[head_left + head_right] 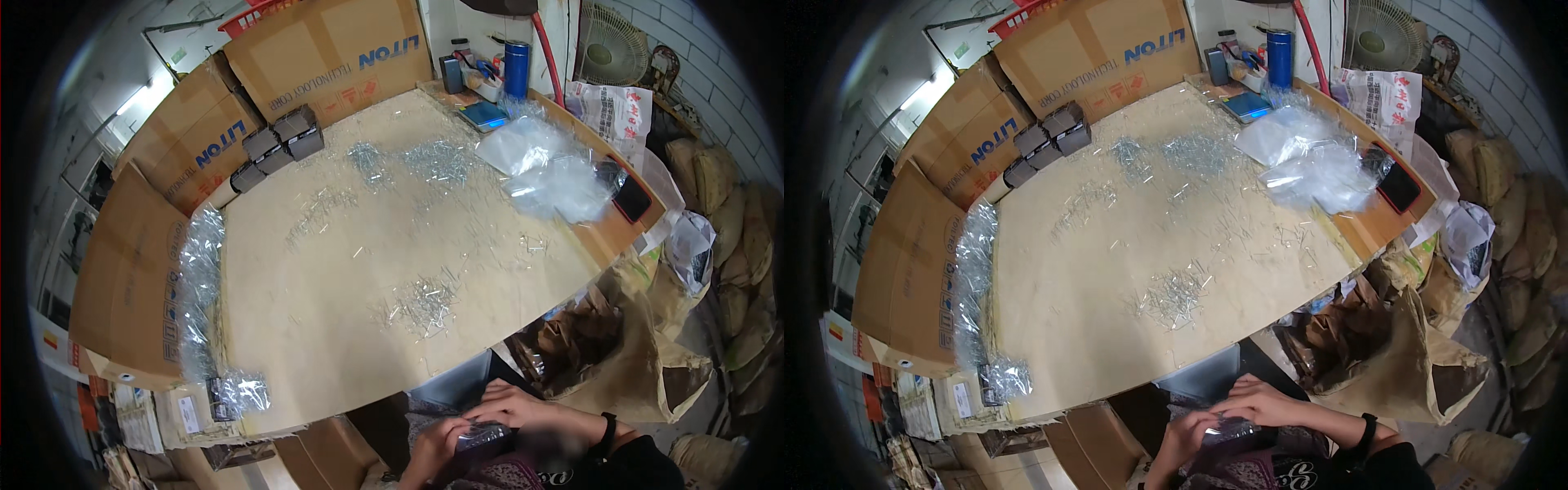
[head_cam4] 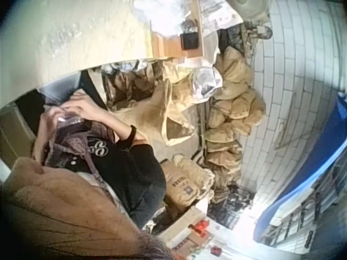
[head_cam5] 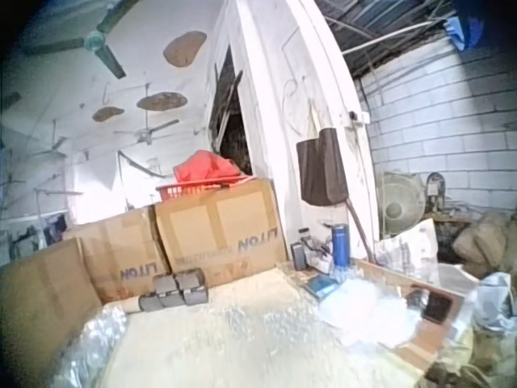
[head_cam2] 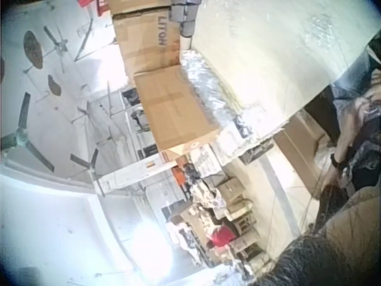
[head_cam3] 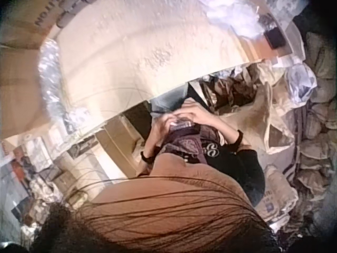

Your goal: Sorting small items and placing them into a plastic bag.

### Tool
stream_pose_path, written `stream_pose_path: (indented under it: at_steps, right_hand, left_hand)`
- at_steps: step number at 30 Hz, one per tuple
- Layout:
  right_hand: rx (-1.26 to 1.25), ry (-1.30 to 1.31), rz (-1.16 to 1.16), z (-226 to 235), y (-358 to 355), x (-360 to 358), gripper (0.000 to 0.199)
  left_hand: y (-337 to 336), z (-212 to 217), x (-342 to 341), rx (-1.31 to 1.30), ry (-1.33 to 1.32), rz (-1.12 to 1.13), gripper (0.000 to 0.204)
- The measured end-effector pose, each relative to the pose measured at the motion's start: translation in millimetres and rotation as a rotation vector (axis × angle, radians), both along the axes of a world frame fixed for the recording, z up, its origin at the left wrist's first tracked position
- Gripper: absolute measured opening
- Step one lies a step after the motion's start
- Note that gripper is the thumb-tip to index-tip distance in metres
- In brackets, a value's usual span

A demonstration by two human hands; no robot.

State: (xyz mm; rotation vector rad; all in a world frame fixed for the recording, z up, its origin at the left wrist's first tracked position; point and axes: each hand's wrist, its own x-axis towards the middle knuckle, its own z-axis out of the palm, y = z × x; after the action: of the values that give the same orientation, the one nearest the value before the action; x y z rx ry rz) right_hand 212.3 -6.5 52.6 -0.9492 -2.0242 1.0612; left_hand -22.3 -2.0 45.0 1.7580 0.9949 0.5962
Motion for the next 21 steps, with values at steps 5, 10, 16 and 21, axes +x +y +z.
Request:
stream_pose_path:
  at_steps: [5, 10, 16, 21]
  right_hand:
    - [-0.246, -0.033, -0.11, -34, -10, 12, 0.021]
    - [-0.016, -0.299, -0.209, -87, -20, 14, 0.025]
    - [-0.018, -0.149, -0.427, -107, -10, 0, 0.025]
    - [-0.02, -0.054, -0.546, -90, -12, -6, 0.026]
  left_hand:
    - [4, -16, 2, -0.22, 0.156, -0.01, 0.019]
    - [6, -66, -3, -0.166, 0.183, -0.116, 0.022]
    - [1, -102, 3, 0.028, 0.187, 0.047, 0.017]
    - [-12, -109, -1, -0.152, 0.042, 0.084, 0.014]
